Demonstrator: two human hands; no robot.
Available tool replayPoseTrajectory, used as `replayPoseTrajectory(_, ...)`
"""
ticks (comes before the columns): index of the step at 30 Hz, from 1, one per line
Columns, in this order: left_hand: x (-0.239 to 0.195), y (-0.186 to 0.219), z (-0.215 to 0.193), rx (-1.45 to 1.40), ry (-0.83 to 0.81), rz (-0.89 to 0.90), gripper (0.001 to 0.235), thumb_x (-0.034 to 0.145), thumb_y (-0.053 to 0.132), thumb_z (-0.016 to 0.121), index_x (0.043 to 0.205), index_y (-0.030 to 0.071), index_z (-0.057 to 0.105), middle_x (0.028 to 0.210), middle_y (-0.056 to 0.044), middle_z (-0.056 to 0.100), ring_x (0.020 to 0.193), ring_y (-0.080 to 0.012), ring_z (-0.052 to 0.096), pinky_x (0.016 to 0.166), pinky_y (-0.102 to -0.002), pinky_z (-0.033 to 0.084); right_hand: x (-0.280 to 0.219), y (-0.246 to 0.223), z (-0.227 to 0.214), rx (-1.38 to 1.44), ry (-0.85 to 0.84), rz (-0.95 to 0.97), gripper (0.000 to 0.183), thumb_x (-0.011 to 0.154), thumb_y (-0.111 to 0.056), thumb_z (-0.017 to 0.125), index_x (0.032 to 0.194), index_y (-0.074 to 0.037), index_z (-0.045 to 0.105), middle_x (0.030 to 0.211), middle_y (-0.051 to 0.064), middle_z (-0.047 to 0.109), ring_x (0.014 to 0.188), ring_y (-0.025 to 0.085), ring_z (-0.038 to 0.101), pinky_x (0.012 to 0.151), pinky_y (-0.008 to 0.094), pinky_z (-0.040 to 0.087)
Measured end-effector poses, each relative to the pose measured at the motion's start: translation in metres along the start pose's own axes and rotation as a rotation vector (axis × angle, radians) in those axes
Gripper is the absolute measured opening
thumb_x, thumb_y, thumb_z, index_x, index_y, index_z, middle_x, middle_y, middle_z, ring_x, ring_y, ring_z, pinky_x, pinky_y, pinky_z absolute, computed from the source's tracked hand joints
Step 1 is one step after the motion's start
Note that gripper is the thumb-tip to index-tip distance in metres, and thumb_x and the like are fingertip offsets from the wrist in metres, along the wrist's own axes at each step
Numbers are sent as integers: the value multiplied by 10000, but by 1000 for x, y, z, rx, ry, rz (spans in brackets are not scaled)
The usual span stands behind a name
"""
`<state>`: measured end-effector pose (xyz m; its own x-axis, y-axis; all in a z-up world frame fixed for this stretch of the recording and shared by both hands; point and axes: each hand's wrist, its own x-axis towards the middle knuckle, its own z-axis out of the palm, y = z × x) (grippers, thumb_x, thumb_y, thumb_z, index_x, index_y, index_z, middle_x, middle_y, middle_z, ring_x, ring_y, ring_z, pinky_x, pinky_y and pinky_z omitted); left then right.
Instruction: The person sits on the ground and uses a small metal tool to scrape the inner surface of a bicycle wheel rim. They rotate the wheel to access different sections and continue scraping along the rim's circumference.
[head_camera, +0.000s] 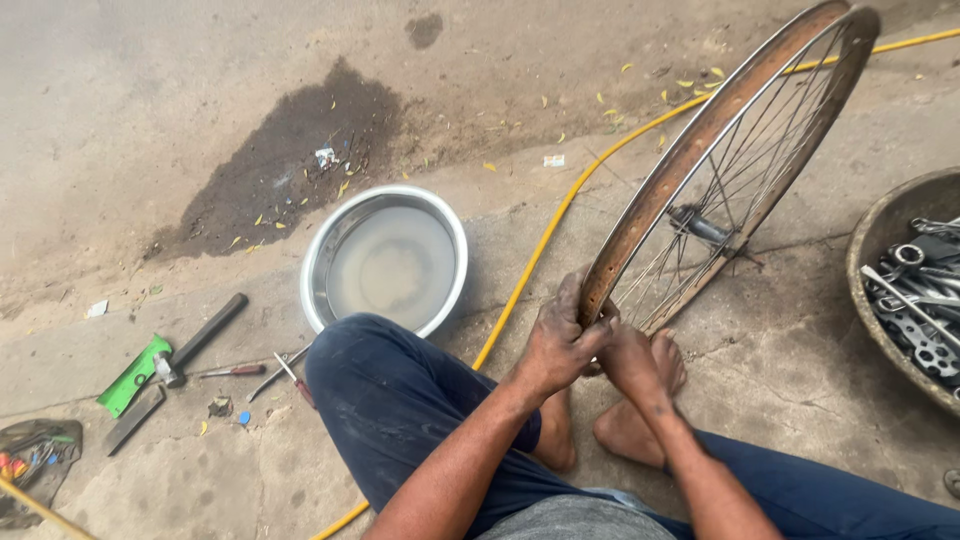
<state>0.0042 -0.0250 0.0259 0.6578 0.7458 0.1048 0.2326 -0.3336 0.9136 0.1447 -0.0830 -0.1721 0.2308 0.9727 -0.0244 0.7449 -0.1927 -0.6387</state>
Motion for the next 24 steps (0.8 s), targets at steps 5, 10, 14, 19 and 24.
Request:
replayPoseTrajectory(5, 5, -42, -4, -557, -136, -86, 638, 994, 435, 577, 1499, 61, 468, 1327, -69, 650, 1253, -166, 607, 1065, -311, 483, -14, -13, -17, 948, -235, 455, 211, 1010, -179, 554, 989, -3, 670, 701, 60, 678, 527, 88, 561, 472, 230, 428)
replayPoseTrajectory(10, 33, -99, 19, -540, -205, -440, 593, 972, 459, 658, 1360, 10, 645, 1187, -112, 693, 1078, -207, 645, 905, -342, 545, -26, -27, -53, 1161, -392, 339, 250, 1001, -250, 603, 989, -8, 663, 719, 30, 630, 534, 55, 514, 454, 204, 413)
replayPoseTrajectory(14, 41, -113, 22, -617, -255, -552, 551, 900, 376, 751, 1303, 22, 627, 1073, -100, 674, 960, -197, 653, 819, -349, 573, -25, -31, -66, 1412, -523, 240, 288, 932, -235, 650, 1101, -4, 677, 778, 12, 654, 558, 59, 534, 471, 194, 435)
replayPoseTrajectory(19, 35, -92, 12, -755, -153, -652, 614, 908, 447, 692, 1332, 23, 561, 1023, -131, 691, 900, -217, 668, 733, -368, 601, -23, -29, -66, 1184, -547, 298, 390, 918, -240, 679, 1238, -17, 675, 768, 31, 646, 588, 94, 562, 513, 230, 459)
replayPoseTrajectory(24, 20, -56, 6, -892, -152, -492, 757, 915, 585, 559, 1403, 7, 537, 1186, -165, 639, 973, -237, 659, 757, -373, 619, -22, -59, -40, 378, -181, 383, 303, 955, -270, 670, 1163, -79, 779, 775, -47, 669, 657, 22, 644, 636, 160, 472)
